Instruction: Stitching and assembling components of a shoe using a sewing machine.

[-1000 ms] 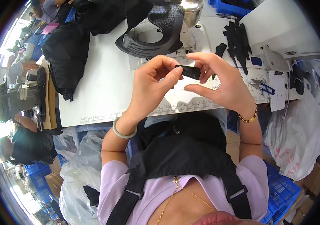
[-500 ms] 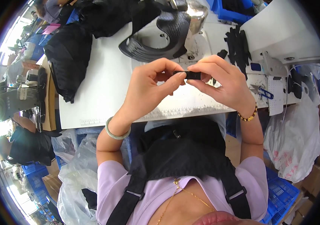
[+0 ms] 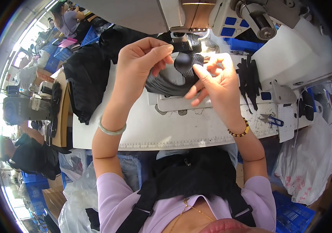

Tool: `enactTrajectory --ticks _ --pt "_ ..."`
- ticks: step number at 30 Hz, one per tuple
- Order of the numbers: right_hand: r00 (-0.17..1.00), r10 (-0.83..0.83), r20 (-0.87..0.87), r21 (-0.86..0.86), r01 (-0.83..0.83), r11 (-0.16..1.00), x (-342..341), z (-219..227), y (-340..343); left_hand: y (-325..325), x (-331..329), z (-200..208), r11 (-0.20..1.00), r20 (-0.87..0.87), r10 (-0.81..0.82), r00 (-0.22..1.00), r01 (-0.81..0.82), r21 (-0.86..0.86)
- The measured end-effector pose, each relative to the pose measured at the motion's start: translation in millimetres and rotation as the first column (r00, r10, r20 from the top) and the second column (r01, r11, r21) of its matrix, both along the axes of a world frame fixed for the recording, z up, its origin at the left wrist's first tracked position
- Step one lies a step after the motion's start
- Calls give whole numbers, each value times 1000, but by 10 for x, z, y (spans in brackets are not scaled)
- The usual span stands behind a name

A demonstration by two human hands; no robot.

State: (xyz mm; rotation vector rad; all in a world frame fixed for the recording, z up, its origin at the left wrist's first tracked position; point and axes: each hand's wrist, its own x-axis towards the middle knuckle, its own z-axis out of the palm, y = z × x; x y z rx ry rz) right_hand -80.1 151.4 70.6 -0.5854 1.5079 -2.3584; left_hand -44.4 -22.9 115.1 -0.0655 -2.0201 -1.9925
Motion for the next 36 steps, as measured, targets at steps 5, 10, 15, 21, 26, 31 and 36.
enactTrajectory --ticks 5,10,15,21,26,31,36 --pt "967 -108 -232 168 149 974 -58 -74 24 128 1 -19 993 132 41 990 -26 -111" --pt "909 -171 -380 164 248 955 -90 -225 -22 105 -49 -97 995 233 80 969 -65 -70" --pt "836 -205 -509 85 286 954 -124 -323 -50 71 -92 -119 996 262 37 964 -56 66" --pt "717 -265 -644 4 350 937 -187 -383 -67 71 -101 -142 992 277 15 961 -49 117" --pt "580 -243 -777 65 457 887 -206 -362 -41 85 -89 -140 989 277 6 961 -46 138" --pt "524 -214 -824 87 490 867 -186 -346 -25 72 -91 -152 997 292 -1 957 -21 74" --pt "519 -221 -826 87 504 859 -174 -342 -29 68 -97 -150 999 299 -13 954 1 41"
